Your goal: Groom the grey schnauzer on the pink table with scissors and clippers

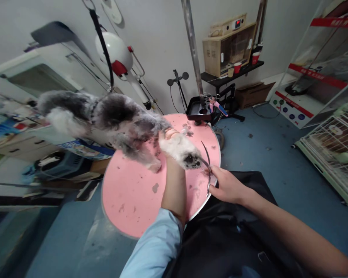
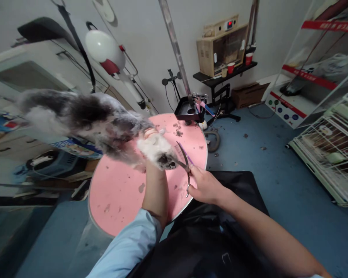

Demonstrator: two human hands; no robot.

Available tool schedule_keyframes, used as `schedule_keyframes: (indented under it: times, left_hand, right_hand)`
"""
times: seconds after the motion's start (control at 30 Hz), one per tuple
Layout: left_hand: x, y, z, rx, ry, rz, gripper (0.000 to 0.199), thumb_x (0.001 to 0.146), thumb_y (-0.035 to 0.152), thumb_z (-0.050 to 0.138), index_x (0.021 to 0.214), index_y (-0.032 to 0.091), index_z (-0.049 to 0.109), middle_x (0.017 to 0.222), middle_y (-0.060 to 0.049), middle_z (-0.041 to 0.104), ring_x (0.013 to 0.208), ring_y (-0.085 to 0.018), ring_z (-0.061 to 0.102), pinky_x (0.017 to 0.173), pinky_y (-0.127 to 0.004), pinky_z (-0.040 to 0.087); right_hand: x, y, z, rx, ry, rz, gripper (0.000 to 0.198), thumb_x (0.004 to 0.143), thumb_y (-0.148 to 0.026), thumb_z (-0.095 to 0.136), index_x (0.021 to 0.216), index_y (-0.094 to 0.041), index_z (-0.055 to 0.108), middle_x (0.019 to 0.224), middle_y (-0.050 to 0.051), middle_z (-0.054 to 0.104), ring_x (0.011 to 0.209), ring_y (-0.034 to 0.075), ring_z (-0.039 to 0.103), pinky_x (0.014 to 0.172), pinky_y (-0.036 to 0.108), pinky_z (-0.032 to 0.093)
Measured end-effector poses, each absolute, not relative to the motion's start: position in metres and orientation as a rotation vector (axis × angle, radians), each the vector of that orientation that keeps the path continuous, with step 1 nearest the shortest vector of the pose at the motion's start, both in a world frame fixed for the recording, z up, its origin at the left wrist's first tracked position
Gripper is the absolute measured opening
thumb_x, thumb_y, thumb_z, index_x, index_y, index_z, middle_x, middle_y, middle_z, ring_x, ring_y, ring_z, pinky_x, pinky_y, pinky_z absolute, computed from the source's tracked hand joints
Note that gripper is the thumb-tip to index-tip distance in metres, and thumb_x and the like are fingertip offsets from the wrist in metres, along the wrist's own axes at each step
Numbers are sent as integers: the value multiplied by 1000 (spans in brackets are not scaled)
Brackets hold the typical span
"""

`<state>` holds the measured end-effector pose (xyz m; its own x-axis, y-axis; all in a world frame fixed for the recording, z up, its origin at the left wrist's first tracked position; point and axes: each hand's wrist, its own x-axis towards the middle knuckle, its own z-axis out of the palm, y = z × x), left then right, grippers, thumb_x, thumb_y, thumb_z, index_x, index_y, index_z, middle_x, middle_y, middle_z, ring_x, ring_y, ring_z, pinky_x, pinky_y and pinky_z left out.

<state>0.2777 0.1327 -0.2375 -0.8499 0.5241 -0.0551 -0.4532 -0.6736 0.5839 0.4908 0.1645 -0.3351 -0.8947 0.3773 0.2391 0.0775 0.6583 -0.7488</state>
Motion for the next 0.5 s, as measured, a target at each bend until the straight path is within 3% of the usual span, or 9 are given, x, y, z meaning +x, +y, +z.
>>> schedule_keyframes:
  times: [0.13, 0.3, 0.5]
  left_hand:
    - [280, 132, -233, 198, 794, 2426, 50, 116, 30, 11, 69, 23, 27, 55, 9, 13, 52, -14, 7, 61, -25, 37]
    - [275, 130, -237, 168, 754, 2409, 54, 116, 36, 10, 66, 23, 27, 53, 9, 15, 52, -13, 4, 57, -26, 36]
    - [265, 131, -252, 306, 804, 2379, 53, 114, 41, 33, 65, 24, 30, 57, 8, 15, 54, -14, 6, 68, -29, 40]
  right_hand:
    - [490, 167, -336, -407, -2586, 1005, 22, 85, -8, 48, 100, -22, 56, 97, 8, 72, 84, 22, 67, 78, 33, 53]
    - [488, 160, -342, -388, -2574, 1041, 27, 85, -10, 54, 109, -21, 59, 100, 7, 72, 89, 22, 68, 80, 33, 54]
    - [486, 159, -348, -393, -2557, 1037, 29, 84, -9, 53, 110, -21, 59, 103, 8, 72, 91, 23, 69, 81, 33, 55]
